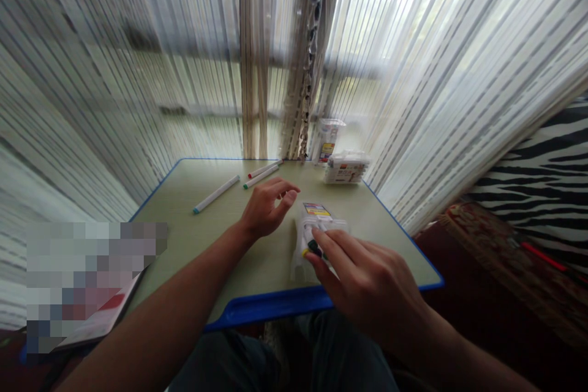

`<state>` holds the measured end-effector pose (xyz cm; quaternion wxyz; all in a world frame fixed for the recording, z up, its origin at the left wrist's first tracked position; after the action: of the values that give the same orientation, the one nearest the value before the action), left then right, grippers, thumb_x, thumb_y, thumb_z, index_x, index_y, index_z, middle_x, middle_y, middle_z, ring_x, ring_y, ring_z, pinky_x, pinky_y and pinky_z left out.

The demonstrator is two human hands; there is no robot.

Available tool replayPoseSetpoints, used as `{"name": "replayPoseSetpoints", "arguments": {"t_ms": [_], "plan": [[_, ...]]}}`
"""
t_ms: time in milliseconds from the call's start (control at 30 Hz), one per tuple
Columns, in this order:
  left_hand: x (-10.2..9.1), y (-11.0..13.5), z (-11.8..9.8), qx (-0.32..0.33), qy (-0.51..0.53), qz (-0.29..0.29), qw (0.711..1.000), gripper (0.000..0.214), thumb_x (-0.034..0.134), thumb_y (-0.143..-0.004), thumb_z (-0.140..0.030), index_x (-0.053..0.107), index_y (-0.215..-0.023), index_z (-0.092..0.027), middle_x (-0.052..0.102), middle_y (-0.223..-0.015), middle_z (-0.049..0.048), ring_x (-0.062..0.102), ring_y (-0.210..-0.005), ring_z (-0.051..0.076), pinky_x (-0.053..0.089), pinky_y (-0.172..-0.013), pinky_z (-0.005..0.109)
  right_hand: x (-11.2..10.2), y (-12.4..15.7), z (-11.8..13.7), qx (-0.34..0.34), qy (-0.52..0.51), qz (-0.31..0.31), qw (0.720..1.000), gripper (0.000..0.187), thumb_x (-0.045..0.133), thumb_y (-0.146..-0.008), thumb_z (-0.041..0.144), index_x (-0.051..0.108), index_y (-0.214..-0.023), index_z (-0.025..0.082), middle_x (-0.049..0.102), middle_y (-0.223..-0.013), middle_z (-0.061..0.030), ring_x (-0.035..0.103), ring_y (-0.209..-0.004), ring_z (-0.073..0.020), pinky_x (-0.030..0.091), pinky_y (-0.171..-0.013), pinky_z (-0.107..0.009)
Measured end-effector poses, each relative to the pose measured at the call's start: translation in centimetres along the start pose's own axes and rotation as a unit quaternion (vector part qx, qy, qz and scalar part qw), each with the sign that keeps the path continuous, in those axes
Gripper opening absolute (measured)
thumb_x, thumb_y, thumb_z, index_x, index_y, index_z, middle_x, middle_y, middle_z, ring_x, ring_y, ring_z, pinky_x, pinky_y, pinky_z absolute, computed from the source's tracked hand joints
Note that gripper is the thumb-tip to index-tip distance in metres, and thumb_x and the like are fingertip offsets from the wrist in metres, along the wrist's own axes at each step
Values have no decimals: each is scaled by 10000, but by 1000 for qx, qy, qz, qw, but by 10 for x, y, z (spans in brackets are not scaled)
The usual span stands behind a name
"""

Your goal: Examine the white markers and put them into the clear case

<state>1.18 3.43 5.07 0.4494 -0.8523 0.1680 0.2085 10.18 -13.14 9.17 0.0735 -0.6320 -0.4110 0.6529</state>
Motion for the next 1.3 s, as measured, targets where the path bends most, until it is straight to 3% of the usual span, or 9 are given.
{"name": "replayPoseSetpoints", "arguments": {"t_ms": [167,300,400,467,633,800,900,1067,1300], "plan": [[0,0,1,2,-3,1,1000,369,450,-992,-362,738,-933,-138,727,-883,85,672,-813,198,501,-753,316,-14,7,-5,-1,-55,-34,998,201,600,-962,189,719,-1078,78,777,-944,-126,755,-769,-223,599,-685,-315],[0,0,2,-6,-6,0,1000,367,452,-989,-351,740,-921,-133,726,-870,83,672,-810,196,496,-747,309,-39,11,-19,14,-98,-106,989,168,644,-918,148,728,-1064,153,790,-912,-70,746,-738,-164,581,-669,-251],[1,0,4,-11,-12,1,1000,365,454,-987,-346,741,-912,-133,728,-868,81,674,-813,195,492,-752,305,-54,7,-49,89,-110,-173,975,107,659,-898,168,755,-938,193,779,-804,-38,712,-622,-145,540,-565,-243],[1,0,6,-15,-16,2,1000,365,455,-987,-346,742,-906,-135,728,-866,79,674,-814,194,490,-757,304,-49,-3,-78,156,-129,-179,963,127,646,-910,218,761,-865,191,749,-700,-33,665,-545,-141,497,-503,-252],[-1,-1,12,-26,-27,-2,999,368,448,-993,-345,740,-900,-140,732,-863,74,671,-816,191,488,-763,303,20,-50,-150,246,-327,-155,899,251,611,-909,304,752,-793,132,717,-647,-45,558,-456,-97,396,-441,-223],[-2,-2,23,-50,-78,3,996,324,474,-978,-330,730,-880,-157,731,-858,65,646,-762,173,485,-737,295,112,-88,-181,283,-308,-66,906,338,559,-911,319,740,-712,114,697,-588,-54,569,-486,-109,360,-472,-216],[2,-2,35,-76,-129,33,988,271,510,-948,-297,726,-857,-159,719,-818,62,626,-716,166,480,-700,286,145,-85,-184,296,-292,-62,907,336,536,-904,267,725,-669,120,693,-568,-58,571,-475,-121,353,-485,-223],[8,0,51,-102,-171,81,977,221,553,-909,-233,741,-829,-149,716,-780,65,630,-705,173,476,-691,293,169,-61,-177,259,-281,-28,924,321,585,-857,225,655,-554,150,690,-560,-55,598,-518,-137,364,-548,-236],[12,3,55,-126,-201,132,962,205,570,-887,-209,764,-850,-155,735,-768,50,645,-678,162,484,-651,269,179,-59,-165,203,-279,25,938,329,581,-864,232,645,-553,147,685,-564,-57,556,-500,-130,334,-538,-245]]}}
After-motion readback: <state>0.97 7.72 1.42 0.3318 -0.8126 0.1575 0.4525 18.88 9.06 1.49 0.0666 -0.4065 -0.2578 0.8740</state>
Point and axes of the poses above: each hand's wrist, its own y-axis away from the middle knuckle, its own x-axis out of the palm, z = x × y, the point moved 7 cm from there along -y, towards the middle knuckle
